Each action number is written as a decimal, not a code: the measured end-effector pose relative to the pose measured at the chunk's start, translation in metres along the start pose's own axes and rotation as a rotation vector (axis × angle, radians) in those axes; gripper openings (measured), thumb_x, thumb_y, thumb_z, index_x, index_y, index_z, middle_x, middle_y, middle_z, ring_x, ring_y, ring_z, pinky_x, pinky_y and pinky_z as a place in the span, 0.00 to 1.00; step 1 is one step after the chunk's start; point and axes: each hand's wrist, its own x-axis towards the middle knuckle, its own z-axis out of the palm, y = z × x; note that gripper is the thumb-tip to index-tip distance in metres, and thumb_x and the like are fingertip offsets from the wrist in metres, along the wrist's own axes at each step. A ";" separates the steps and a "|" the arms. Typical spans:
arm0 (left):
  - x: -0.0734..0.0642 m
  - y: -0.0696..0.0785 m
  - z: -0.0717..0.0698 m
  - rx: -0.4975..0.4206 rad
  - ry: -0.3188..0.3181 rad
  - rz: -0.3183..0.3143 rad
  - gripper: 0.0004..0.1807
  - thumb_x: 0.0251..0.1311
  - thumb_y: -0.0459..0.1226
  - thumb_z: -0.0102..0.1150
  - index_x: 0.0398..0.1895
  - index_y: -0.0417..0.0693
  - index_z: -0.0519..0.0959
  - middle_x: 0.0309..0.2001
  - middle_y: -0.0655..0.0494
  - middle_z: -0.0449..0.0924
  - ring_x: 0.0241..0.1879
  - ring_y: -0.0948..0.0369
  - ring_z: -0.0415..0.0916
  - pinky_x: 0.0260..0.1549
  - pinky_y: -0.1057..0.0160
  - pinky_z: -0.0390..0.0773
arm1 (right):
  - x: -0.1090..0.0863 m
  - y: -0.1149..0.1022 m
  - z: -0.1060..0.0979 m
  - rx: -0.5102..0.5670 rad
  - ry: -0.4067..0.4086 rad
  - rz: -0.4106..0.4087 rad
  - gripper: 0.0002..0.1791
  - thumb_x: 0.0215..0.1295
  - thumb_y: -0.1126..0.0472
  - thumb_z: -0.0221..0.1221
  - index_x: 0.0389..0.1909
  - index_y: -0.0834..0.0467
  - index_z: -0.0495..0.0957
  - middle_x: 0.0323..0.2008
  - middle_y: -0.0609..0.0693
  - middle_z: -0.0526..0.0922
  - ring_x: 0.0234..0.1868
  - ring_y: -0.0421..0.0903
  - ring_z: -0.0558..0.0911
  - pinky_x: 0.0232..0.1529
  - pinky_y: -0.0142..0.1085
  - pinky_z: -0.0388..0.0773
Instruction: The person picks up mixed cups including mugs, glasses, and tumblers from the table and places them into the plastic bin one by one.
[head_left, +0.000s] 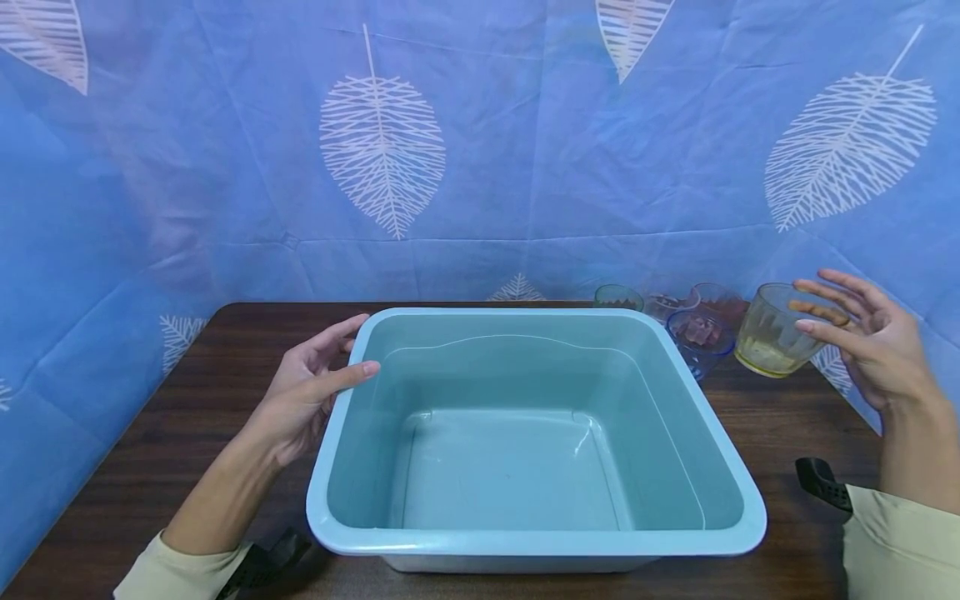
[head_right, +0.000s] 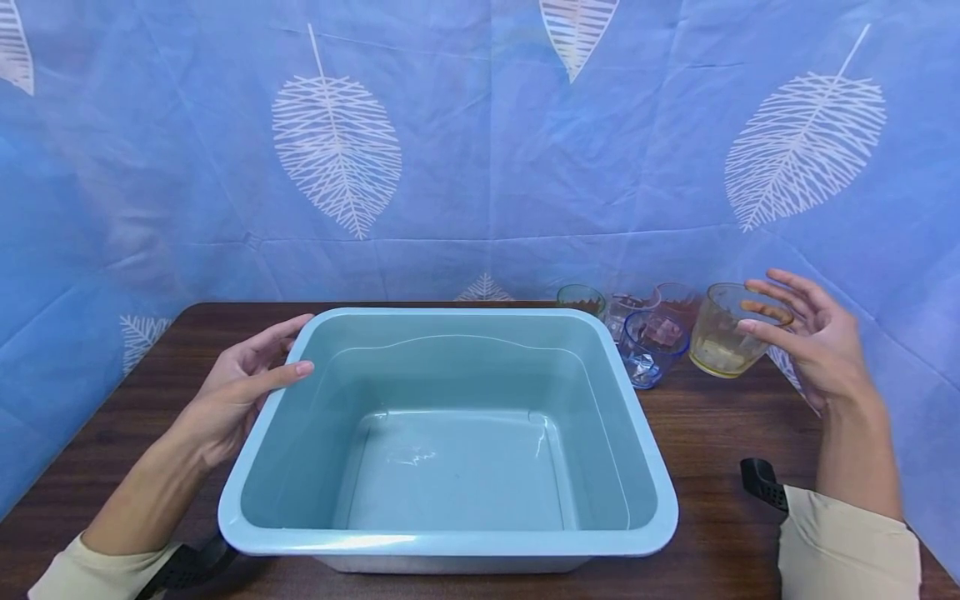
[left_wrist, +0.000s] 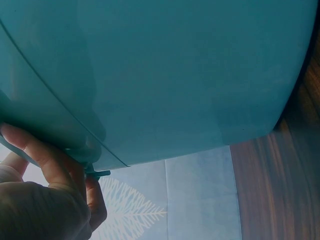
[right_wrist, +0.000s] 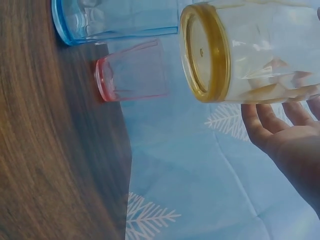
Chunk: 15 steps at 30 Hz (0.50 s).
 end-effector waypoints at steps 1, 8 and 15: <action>0.000 0.000 0.000 -0.001 -0.002 0.003 0.36 0.67 0.27 0.64 0.77 0.40 0.63 0.49 0.47 0.71 0.30 0.63 0.86 0.34 0.54 0.91 | 0.000 -0.001 0.001 0.006 -0.004 -0.006 0.37 0.68 0.86 0.52 0.75 0.60 0.64 0.62 0.48 0.79 0.54 0.39 0.84 0.46 0.23 0.83; 0.000 -0.001 -0.001 -0.005 -0.002 0.003 0.36 0.67 0.27 0.64 0.77 0.40 0.63 0.49 0.48 0.71 0.33 0.62 0.87 0.36 0.53 0.90 | 0.000 -0.004 0.005 -0.011 -0.004 -0.014 0.36 0.68 0.86 0.51 0.75 0.59 0.65 0.62 0.47 0.80 0.55 0.39 0.84 0.47 0.23 0.82; 0.001 -0.002 -0.001 0.010 -0.002 0.005 0.36 0.67 0.27 0.64 0.77 0.40 0.63 0.48 0.48 0.71 0.34 0.61 0.88 0.36 0.51 0.90 | 0.001 -0.006 0.006 0.005 -0.025 -0.034 0.36 0.68 0.86 0.50 0.75 0.61 0.64 0.62 0.48 0.81 0.55 0.40 0.84 0.48 0.23 0.82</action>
